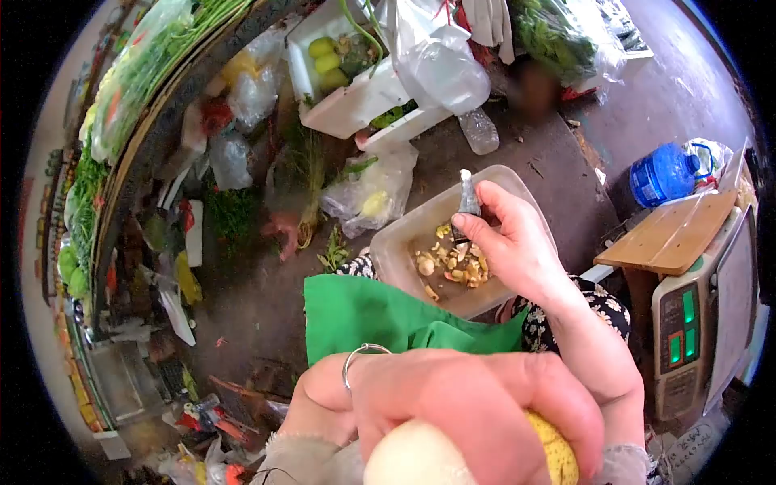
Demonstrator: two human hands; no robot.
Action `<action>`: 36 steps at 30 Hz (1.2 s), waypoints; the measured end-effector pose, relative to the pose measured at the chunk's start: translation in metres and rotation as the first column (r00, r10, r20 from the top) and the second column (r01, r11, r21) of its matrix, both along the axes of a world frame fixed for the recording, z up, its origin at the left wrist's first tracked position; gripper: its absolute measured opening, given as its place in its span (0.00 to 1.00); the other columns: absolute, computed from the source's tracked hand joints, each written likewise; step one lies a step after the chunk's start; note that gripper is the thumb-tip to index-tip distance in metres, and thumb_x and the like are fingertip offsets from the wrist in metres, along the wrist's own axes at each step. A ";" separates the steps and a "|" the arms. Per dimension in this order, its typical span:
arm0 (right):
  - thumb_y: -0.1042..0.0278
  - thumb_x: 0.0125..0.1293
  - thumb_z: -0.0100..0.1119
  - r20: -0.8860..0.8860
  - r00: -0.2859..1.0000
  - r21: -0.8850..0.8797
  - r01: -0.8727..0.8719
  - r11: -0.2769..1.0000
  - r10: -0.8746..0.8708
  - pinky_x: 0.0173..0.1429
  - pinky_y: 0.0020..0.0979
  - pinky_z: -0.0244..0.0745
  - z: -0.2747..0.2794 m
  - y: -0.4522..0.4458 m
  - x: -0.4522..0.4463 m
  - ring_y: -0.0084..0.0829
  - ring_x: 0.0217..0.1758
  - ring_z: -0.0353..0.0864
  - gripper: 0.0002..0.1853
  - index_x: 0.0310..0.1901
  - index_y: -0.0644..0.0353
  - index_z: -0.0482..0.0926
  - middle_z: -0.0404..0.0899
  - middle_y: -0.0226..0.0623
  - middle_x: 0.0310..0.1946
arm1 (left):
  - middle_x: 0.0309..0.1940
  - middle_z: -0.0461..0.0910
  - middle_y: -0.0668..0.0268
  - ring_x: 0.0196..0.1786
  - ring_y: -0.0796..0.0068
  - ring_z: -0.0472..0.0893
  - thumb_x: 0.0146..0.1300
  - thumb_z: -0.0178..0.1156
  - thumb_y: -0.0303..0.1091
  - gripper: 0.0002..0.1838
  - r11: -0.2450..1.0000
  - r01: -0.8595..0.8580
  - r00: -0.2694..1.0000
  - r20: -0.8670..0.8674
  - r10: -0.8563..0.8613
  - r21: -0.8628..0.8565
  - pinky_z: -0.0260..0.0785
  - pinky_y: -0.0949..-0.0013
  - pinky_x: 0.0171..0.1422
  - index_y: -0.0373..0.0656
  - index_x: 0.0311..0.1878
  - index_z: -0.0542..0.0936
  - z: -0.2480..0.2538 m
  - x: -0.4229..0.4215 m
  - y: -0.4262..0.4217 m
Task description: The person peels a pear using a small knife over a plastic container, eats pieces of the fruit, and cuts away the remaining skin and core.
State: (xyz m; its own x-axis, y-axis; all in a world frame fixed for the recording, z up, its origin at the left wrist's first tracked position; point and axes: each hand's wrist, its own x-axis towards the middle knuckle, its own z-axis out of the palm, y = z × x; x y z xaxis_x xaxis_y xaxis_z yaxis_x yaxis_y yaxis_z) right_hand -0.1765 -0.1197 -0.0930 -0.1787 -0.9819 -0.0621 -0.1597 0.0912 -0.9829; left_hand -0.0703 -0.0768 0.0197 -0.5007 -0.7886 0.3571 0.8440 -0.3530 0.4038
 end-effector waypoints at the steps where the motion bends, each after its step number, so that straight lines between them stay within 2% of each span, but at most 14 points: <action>1: 0.68 0.61 0.58 -0.010 1.000 0.002 -0.001 1.000 0.001 0.36 0.36 0.68 -0.001 -0.002 -0.001 0.36 0.28 0.74 0.11 0.35 0.66 0.69 0.75 0.46 0.25 | 0.37 0.75 0.36 0.34 0.56 0.78 0.65 0.59 0.40 0.13 0.997 0.081 0.993 0.083 -0.081 0.004 0.74 0.69 0.37 0.44 0.46 0.72 0.005 0.008 -0.010; 2: 0.68 0.61 0.58 -0.015 1.000 0.005 -0.011 1.000 0.011 0.36 0.36 0.68 -0.004 -0.003 0.000 0.36 0.28 0.74 0.11 0.35 0.66 0.69 0.75 0.46 0.25 | 0.37 0.74 0.34 0.34 0.51 0.78 0.65 0.58 0.40 0.13 0.987 0.162 0.973 0.164 -0.162 0.010 0.75 0.66 0.37 0.46 0.47 0.71 0.010 0.016 -0.021; 4: 0.68 0.62 0.58 0.127 0.992 0.013 0.017 1.000 -0.019 0.36 0.35 0.68 -0.006 -0.004 0.001 0.35 0.27 0.71 0.10 0.35 0.66 0.69 0.74 0.46 0.24 | 0.38 0.71 0.29 0.34 0.41 0.76 0.67 0.54 0.40 0.09 0.955 0.276 0.902 0.312 -0.297 0.111 0.75 0.62 0.37 0.52 0.46 0.70 0.009 0.026 -0.040; 6: 0.65 0.63 0.58 0.115 0.993 -0.064 -0.008 0.998 0.015 0.34 0.30 0.67 0.015 0.000 -0.007 0.25 0.27 0.67 0.12 0.34 0.64 0.69 0.71 0.36 0.23 | 0.45 0.71 0.33 0.38 0.46 0.77 0.55 0.66 0.49 0.30 0.986 0.160 0.935 0.327 -0.136 -0.047 0.75 0.63 0.35 0.54 0.57 0.65 -0.024 0.017 -0.066; 10: 0.66 0.67 0.55 0.440 0.897 0.031 0.027 0.999 -0.038 0.36 0.21 0.66 0.017 0.000 -0.004 0.15 0.33 0.67 0.08 0.38 0.62 0.70 0.70 0.25 0.29 | 0.59 0.61 0.37 0.46 0.48 0.76 0.45 0.71 0.39 0.48 0.974 0.210 0.880 0.417 -0.228 0.089 0.77 0.65 0.32 0.54 0.69 0.56 -0.027 0.026 -0.087; 12: 0.75 0.66 0.53 0.481 0.875 -0.006 0.057 0.998 -0.047 0.42 0.20 0.68 0.010 0.002 -0.005 0.16 0.37 0.70 0.04 0.41 0.62 0.71 0.73 0.25 0.33 | 0.59 0.62 0.36 0.50 0.48 0.75 0.46 0.68 0.37 0.47 0.976 0.200 0.892 0.396 -0.219 0.091 0.77 0.65 0.32 0.52 0.70 0.54 -0.030 0.025 -0.092; 15: 0.75 0.67 0.52 0.574 0.813 0.024 0.101 0.995 -0.096 0.45 0.21 0.69 0.013 -0.003 -0.007 0.16 0.39 0.72 0.07 0.45 0.63 0.72 0.74 0.25 0.34 | 0.58 0.64 0.35 0.54 0.49 0.74 0.49 0.65 0.36 0.45 0.992 0.114 0.880 0.458 -0.127 0.054 0.77 0.65 0.35 0.46 0.70 0.54 -0.032 0.024 -0.096; 17: 0.75 0.68 0.52 0.594 0.794 0.024 0.142 0.990 -0.128 0.43 0.21 0.72 0.013 -0.004 -0.010 0.16 0.39 0.74 0.09 0.49 0.62 0.73 0.76 0.26 0.36 | 0.59 0.64 0.35 0.55 0.49 0.74 0.49 0.64 0.34 0.45 0.990 0.125 0.887 0.440 -0.140 0.062 0.76 0.66 0.37 0.44 0.70 0.54 -0.038 0.025 -0.102; 18: 0.74 0.68 0.52 0.704 0.707 -0.004 0.095 0.995 -0.065 0.41 0.22 0.73 0.010 -0.004 -0.015 0.17 0.38 0.75 0.10 0.50 0.62 0.73 0.77 0.27 0.37 | 0.59 0.64 0.35 0.55 0.49 0.74 0.49 0.63 0.34 0.45 0.990 0.121 0.881 0.451 -0.140 0.071 0.76 0.65 0.37 0.44 0.70 0.53 -0.040 0.026 -0.104; 20: 0.72 0.67 0.55 0.800 0.600 -0.051 0.068 0.996 0.000 0.35 0.23 0.74 0.012 -0.005 -0.020 0.19 0.37 0.76 0.10 0.49 0.60 0.75 0.79 0.28 0.37 | 0.60 0.63 0.35 0.52 0.47 0.76 0.51 0.59 0.36 0.43 0.992 0.117 0.872 0.474 -0.122 0.040 0.75 0.63 0.40 0.44 0.71 0.52 -0.045 0.026 -0.108; 23: 0.73 0.65 0.57 0.816 0.578 -0.037 0.087 0.996 -0.020 0.35 0.22 0.74 0.015 -0.004 -0.024 0.18 0.37 0.76 0.09 0.47 0.59 0.76 0.79 0.28 0.36 | 0.60 0.64 0.35 0.50 0.46 0.76 0.54 0.56 0.38 0.42 0.995 0.099 0.881 0.463 -0.100 0.027 0.75 0.62 0.42 0.42 0.72 0.50 -0.050 0.026 -0.111; 27: 0.71 0.64 0.60 0.824 0.566 -0.040 0.079 0.996 -0.012 0.32 0.20 0.72 0.017 -0.004 -0.027 0.18 0.34 0.77 0.09 0.45 0.57 0.76 0.80 0.29 0.35 | 0.62 0.64 0.42 0.57 0.41 0.72 0.52 0.53 0.34 0.43 0.994 0.099 0.891 0.439 -0.113 0.056 0.76 0.55 0.48 0.37 0.72 0.49 -0.051 0.029 -0.116; 30: 0.68 0.65 0.60 0.863 0.502 -0.003 0.096 0.995 -0.046 0.30 0.18 0.69 0.023 -0.003 -0.027 0.18 0.31 0.76 0.09 0.45 0.57 0.76 0.80 0.30 0.33 | 0.64 0.64 0.47 0.62 0.41 0.69 0.51 0.52 0.33 0.43 0.995 0.082 0.893 0.439 -0.099 0.057 0.75 0.50 0.53 0.36 0.72 0.49 -0.050 0.028 -0.115; 36: 0.66 0.66 0.58 0.859 0.502 0.047 0.121 0.992 -0.102 0.26 0.16 0.67 0.017 -0.004 -0.029 0.18 0.28 0.76 0.07 0.44 0.56 0.77 0.80 0.30 0.31 | 0.65 0.63 0.48 0.64 0.45 0.68 0.51 0.52 0.31 0.43 0.995 0.097 0.869 0.485 -0.097 0.026 0.71 0.46 0.59 0.35 0.72 0.48 -0.051 0.027 -0.113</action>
State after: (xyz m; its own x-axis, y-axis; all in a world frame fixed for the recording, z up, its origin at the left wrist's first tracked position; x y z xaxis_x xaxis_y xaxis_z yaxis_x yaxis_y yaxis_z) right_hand -0.2058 -0.1235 -0.0757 -0.1558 -0.9604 -0.2309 0.7726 0.0271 -0.6343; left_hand -0.0434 -0.1893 -0.0315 -0.6848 -0.7271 0.0486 0.5032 -0.4236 0.7532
